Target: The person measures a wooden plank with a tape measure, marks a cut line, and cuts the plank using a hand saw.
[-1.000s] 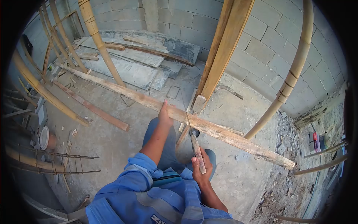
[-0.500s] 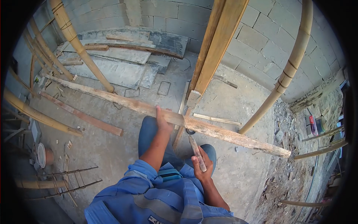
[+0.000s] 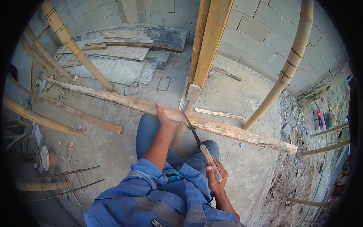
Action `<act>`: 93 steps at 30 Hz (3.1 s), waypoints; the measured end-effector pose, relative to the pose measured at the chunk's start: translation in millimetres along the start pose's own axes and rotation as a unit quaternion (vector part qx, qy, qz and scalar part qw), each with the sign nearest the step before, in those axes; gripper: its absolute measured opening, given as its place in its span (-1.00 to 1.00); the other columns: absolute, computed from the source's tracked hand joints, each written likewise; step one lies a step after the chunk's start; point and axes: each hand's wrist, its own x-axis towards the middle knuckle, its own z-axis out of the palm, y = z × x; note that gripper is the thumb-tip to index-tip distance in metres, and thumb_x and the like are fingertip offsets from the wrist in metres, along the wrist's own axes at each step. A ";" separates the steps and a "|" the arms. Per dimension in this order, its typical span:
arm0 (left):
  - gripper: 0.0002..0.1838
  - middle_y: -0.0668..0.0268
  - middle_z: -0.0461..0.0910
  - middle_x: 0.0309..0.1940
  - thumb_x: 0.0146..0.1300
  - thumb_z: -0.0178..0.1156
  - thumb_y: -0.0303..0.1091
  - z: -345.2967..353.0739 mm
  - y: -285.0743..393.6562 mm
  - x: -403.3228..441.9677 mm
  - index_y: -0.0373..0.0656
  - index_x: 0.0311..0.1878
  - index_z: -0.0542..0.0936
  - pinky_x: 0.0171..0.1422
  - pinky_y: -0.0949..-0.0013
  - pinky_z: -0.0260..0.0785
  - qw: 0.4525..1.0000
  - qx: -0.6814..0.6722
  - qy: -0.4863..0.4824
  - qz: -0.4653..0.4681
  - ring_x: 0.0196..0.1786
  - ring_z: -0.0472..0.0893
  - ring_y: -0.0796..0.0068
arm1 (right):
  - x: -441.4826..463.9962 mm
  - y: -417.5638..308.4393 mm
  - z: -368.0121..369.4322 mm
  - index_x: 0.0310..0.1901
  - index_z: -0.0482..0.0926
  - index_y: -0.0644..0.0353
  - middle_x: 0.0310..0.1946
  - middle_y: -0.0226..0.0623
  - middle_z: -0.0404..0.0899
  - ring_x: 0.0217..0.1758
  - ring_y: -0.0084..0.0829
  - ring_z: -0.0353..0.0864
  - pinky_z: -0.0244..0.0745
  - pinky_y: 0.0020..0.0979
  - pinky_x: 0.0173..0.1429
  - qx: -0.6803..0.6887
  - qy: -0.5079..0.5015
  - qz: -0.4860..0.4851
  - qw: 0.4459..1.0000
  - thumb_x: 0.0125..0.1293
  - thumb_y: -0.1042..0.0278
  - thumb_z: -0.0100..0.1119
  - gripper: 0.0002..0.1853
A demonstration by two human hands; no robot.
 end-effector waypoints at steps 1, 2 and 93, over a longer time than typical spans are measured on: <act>0.09 0.21 0.49 0.15 0.04 0.35 0.62 -2.0 -2.0 -1.7 -0.09 0.39 0.42 0.47 -0.24 0.28 1.000 0.015 0.002 -0.002 0.19 0.50 0.13 | -7.4 -6.5 -1.8 0.35 0.55 0.44 -0.14 -0.17 0.80 -0.21 -0.52 0.72 0.64 -0.44 -0.08 0.019 -0.002 0.029 0.999 0.48 0.15 0.38 -0.41; 0.06 0.22 0.49 0.12 0.05 0.36 0.61 -3.7 -4.0 0.2 -0.11 0.35 0.44 0.43 -0.23 0.30 1.000 0.028 0.002 -0.002 0.15 0.51 0.15 | -8.3 -10.5 1.4 0.36 0.54 0.43 -0.15 -0.20 0.78 -0.24 -0.56 0.69 0.62 -0.47 -0.11 0.028 -0.002 0.024 0.999 0.48 0.17 0.38 -0.42; -0.43 0.28 0.51 -0.19 0.28 0.36 0.19 -33.4 -0.1 47.3 -0.10 0.02 0.49 0.16 0.12 0.46 0.997 -0.048 -0.043 0.043 -0.12 0.54 0.28 | 2.3 17.9 55.3 0.34 0.58 0.32 -0.08 0.09 0.80 -0.05 -0.05 0.87 0.75 -0.32 -0.02 -0.096 0.037 -0.162 0.981 0.43 0.23 0.39 -0.47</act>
